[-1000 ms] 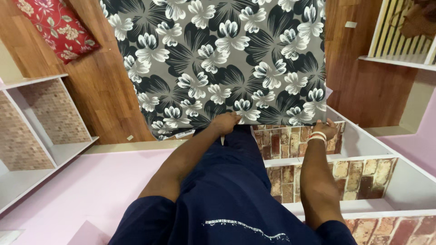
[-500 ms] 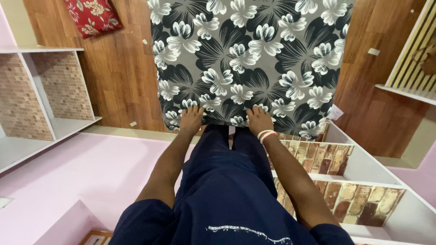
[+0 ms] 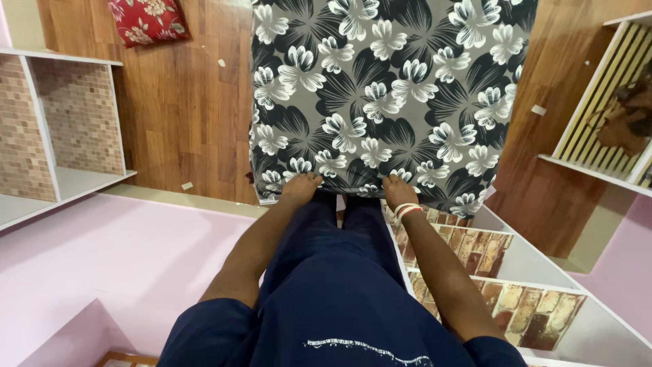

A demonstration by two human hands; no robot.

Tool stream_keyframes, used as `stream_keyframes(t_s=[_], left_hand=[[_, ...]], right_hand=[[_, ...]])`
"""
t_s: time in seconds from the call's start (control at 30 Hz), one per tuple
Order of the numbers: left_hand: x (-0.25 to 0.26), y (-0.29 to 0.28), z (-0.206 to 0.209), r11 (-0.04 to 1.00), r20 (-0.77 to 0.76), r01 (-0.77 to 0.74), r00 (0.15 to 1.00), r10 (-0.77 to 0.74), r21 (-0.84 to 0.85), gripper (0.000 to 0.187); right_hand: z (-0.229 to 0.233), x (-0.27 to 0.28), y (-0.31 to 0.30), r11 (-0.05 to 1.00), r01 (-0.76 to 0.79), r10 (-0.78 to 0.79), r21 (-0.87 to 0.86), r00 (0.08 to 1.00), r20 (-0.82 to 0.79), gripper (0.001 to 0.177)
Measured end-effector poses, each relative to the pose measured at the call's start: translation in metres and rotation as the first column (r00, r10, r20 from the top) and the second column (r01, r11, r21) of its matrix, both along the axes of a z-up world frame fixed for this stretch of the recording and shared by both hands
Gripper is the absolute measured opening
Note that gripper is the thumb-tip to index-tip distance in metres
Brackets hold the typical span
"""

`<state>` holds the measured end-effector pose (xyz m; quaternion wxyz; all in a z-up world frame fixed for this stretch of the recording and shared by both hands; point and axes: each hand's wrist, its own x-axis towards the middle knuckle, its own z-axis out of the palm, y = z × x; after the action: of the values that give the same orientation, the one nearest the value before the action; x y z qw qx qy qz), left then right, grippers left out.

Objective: The person spreads a floral patterned cloth over a mattress on a small bed, using their hands to smooth the fabric and tuck it around the edges.

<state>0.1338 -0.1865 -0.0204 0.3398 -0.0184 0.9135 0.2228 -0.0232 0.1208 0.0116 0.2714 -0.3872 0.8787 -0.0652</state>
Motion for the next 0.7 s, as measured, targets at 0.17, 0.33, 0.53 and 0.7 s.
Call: stream_keyframes(t_s=[0.17, 0.33, 0.53, 0.7], left_hand=[[0.008, -0.009, -0.002, 0.971, 0.176, -0.194, 0.97, 0.169, 0.141, 0.024], [0.038, -0.026, 0.007, 0.877, 0.293, -0.419, 0.891, 0.347, 0.237, 0.032], [0.088, -0.077, 0.021, 0.806, 0.281, -0.585, 0.791, 0.543, 0.09, 0.027], [0.139, -0.082, 0.042, 0.572, 0.161, -0.82, 0.567, 0.808, 0.018, 0.038]], right_hand=[[0.014, 0.013, -0.002, 0.977, 0.121, -0.155, 0.177, 0.97, 0.187, 0.022], [0.026, 0.033, -0.001, 0.887, 0.255, -0.429, 0.385, 0.762, 0.484, 0.03], [0.044, 0.043, -0.009, 0.761, 0.505, -0.648, 0.407, 0.57, 0.505, 0.025], [0.05, 0.009, -0.022, 0.853, 0.326, -0.519, 0.407, 0.614, 0.595, 0.022]])
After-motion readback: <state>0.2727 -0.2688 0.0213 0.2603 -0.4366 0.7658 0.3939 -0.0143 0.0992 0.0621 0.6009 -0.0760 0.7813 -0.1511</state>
